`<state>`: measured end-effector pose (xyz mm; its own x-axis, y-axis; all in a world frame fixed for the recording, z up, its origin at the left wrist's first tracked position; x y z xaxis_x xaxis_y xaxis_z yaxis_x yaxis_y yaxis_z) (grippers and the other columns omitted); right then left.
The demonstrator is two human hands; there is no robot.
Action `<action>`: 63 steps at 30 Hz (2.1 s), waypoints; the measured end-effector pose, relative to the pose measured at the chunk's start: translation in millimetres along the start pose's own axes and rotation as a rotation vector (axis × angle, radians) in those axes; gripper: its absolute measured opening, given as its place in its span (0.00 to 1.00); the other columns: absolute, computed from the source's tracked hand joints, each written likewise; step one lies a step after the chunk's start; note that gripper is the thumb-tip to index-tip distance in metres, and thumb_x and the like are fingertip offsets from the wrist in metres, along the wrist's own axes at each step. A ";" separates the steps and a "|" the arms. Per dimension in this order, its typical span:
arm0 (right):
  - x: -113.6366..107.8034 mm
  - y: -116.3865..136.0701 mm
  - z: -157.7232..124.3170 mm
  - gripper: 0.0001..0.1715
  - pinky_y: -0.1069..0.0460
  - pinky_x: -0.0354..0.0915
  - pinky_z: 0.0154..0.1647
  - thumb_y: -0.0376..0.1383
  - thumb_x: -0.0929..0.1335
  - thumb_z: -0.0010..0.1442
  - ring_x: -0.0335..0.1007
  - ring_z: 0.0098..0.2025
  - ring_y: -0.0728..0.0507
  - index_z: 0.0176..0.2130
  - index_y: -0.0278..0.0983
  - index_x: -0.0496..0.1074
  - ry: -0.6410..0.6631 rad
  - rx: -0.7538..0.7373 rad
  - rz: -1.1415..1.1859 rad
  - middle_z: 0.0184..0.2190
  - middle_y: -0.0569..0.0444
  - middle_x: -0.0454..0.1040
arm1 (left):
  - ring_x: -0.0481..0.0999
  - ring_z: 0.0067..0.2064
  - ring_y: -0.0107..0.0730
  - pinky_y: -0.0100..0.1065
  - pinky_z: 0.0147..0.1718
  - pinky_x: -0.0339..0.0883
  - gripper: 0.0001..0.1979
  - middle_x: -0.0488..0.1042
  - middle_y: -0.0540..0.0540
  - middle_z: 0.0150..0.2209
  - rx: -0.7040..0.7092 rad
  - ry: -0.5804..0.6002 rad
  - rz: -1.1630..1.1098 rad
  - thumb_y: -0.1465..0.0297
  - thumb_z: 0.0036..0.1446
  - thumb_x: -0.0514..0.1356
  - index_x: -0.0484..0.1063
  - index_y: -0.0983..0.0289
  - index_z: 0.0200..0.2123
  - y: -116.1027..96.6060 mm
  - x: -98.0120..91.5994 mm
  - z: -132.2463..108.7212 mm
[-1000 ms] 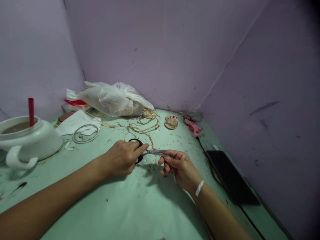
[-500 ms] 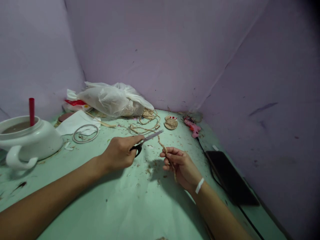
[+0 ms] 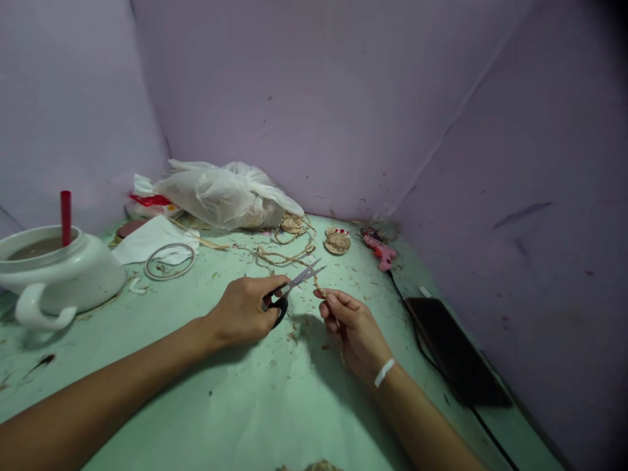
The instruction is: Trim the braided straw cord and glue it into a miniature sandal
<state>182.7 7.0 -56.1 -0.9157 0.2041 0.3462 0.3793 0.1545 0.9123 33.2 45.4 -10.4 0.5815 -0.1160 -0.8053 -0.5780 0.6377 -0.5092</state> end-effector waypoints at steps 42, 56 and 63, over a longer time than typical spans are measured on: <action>6.6 -3.1 -6.7 0.16 0.60 0.57 0.13 0.34 0.74 0.35 0.59 0.15 0.55 0.28 0.31 0.73 -0.043 0.018 0.113 0.17 0.56 0.71 | 0.71 0.34 0.39 0.37 0.29 0.66 0.28 0.70 0.56 0.33 0.286 -0.042 0.400 0.72 0.45 0.52 0.58 0.67 0.53 -14.2 15.8 -14.8; 8.1 -3.6 -6.9 0.16 0.59 0.61 0.16 0.34 0.74 0.35 0.62 0.16 0.54 0.28 0.31 0.73 -0.042 -0.010 0.101 0.18 0.55 0.73 | 0.70 0.33 0.39 0.37 0.28 0.65 0.28 0.70 0.56 0.33 0.284 -0.018 0.443 0.73 0.46 0.51 0.56 0.67 0.53 -12.3 18.4 -14.2; 5.0 -2.1 -4.4 0.17 0.58 0.61 0.15 0.35 0.75 0.34 0.62 0.16 0.54 0.28 0.31 0.74 -0.043 -0.023 0.062 0.18 0.55 0.74 | 0.71 0.33 0.38 0.36 0.26 0.65 0.29 0.70 0.55 0.33 0.289 0.041 0.471 0.75 0.45 0.51 0.56 0.67 0.54 -9.2 19.5 -12.5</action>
<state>176.8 3.4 -55.3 -0.8837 0.2536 0.3933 0.4318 0.1179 0.8942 42.7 27.7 -25.2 0.2722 0.2061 -0.9399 -0.5863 0.8101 0.0078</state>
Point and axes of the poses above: each hand's wrist, its own z-axis towards the middle knuckle, its own x-axis out of the palm, y = z × x, the point moved 7 cm from there along z, towards the middle knuckle
